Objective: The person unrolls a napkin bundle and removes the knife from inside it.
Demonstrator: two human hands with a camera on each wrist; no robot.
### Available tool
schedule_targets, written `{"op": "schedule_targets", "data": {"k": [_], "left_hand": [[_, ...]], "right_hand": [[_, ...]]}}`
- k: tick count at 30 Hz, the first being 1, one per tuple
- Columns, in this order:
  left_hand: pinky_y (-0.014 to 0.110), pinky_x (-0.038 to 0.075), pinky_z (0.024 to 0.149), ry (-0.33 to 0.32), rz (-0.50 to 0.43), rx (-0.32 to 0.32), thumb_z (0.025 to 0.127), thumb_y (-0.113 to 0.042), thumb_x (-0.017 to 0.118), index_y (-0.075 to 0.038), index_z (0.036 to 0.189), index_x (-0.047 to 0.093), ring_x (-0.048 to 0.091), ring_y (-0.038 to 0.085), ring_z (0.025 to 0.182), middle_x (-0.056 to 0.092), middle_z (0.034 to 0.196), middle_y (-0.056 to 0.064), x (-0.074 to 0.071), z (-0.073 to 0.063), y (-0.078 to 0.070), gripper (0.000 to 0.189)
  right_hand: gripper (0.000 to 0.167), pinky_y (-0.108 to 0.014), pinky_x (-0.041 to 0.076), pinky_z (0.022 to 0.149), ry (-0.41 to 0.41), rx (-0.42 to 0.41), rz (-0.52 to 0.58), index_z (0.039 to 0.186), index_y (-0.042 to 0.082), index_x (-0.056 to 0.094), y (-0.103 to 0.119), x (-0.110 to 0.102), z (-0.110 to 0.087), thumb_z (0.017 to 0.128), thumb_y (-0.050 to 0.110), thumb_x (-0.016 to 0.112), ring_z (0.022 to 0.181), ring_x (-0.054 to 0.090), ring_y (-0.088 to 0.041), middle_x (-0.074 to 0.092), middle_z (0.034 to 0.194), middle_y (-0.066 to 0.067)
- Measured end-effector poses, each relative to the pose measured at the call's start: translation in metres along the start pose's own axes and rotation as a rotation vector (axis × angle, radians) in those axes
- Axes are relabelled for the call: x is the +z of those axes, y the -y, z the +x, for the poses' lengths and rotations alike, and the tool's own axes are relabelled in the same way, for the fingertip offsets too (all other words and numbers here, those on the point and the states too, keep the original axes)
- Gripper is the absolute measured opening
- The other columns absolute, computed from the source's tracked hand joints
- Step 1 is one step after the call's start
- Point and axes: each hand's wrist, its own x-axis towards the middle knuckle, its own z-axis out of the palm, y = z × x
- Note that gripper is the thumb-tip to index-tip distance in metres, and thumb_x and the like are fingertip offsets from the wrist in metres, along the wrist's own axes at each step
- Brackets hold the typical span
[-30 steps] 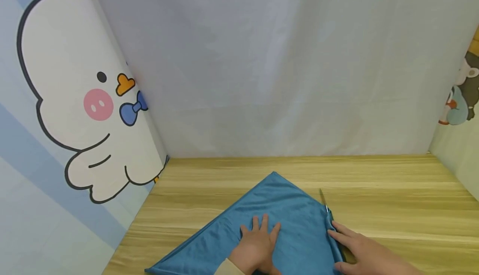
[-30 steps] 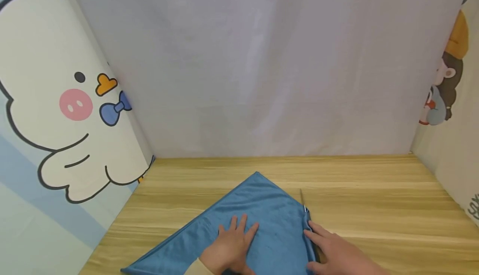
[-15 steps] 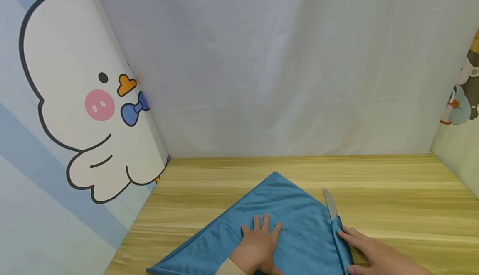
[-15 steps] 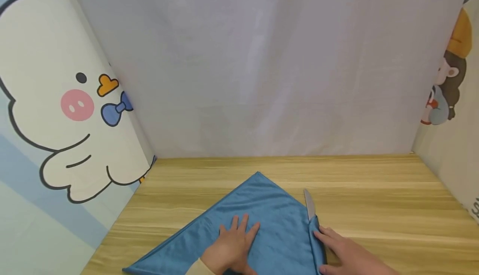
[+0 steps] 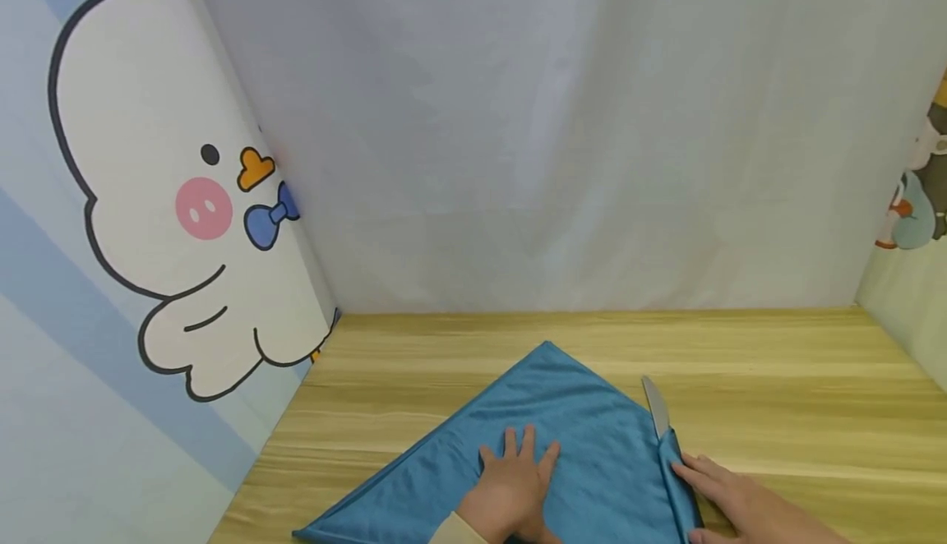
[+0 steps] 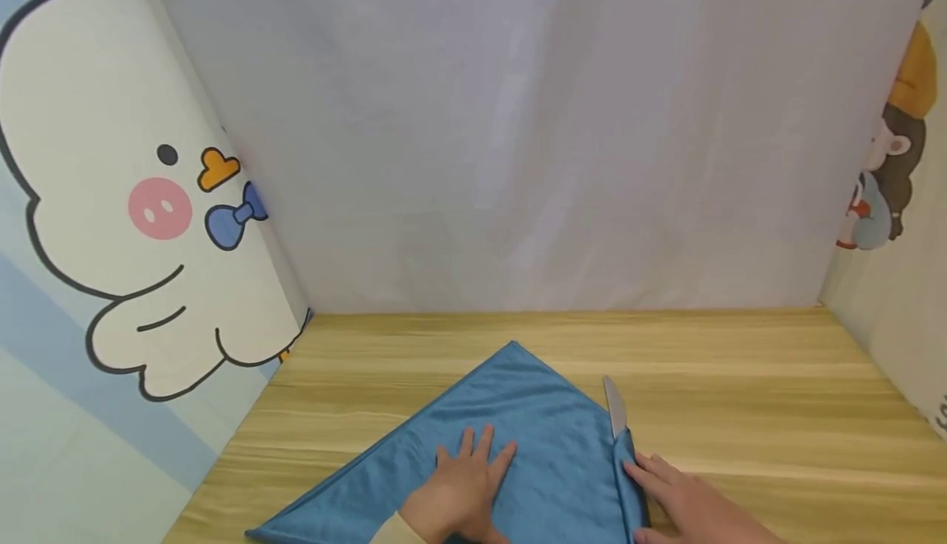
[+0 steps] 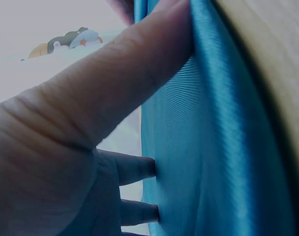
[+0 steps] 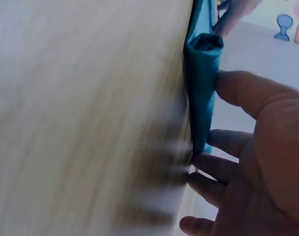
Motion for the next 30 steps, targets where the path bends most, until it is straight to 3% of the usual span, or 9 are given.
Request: {"op": "schedule_targets", "data": {"k": [5,12,17,24,30], "left_hand": [[0.070,0.031,0.097,-0.004,-0.008,0.003,0.062,-0.078,0.069,-0.037,0.153,0.021,0.019,0.037,0.143,0.017,0.159,0.006,0.000,0.001,0.001,0.110],[0.070,0.029,0.097,-0.015,0.002,0.002,0.062,-0.079,0.068,-0.037,0.153,0.020,0.018,0.037,0.143,0.016,0.159,0.006,0.001,-0.001,0.000,0.112],[0.070,0.026,0.100,-0.042,-0.055,0.008,0.063,-0.085,0.058,-0.034,0.154,0.020,0.017,0.038,0.143,0.016,0.159,0.006,0.003,-0.004,-0.002,0.111],[0.064,0.026,0.105,-0.134,-0.168,0.023,0.073,-0.089,0.035,-0.028,0.154,0.024,0.018,0.036,0.144,0.020,0.158,0.007,0.009,0.001,-0.007,0.102],[0.058,0.026,0.108,-0.102,-0.229,0.030,0.080,-0.084,0.029,-0.027,0.153,0.027,0.014,0.037,0.144,0.020,0.158,0.010,0.010,0.003,-0.015,0.093]], "right_hand": [[0.069,-0.042,0.052,0.085,0.036,0.013,-0.023,0.132,-0.001,0.055,0.007,-0.008,0.002,0.090,0.053,0.061,0.114,0.055,-0.041,0.055,0.131,-0.020],[0.069,-0.041,0.052,0.087,0.085,0.049,0.039,0.132,0.002,0.057,0.012,-0.013,0.005,0.090,0.056,0.058,0.114,0.056,-0.038,0.054,0.133,-0.018],[0.069,-0.042,0.052,0.087,0.107,0.078,0.075,0.132,0.002,0.057,0.013,-0.012,0.005,0.090,0.056,0.058,0.115,0.056,-0.038,0.053,0.134,-0.018],[0.065,-0.040,0.052,0.085,-0.022,0.046,0.021,0.130,0.005,0.059,0.019,-0.010,0.006,0.089,0.055,0.061,0.114,0.057,-0.035,0.055,0.134,-0.014],[0.067,-0.044,0.051,0.086,-0.106,0.041,-0.019,0.128,0.007,0.061,0.031,-0.010,0.016,0.085,0.059,0.062,0.116,0.056,-0.034,0.053,0.136,-0.011]]}}
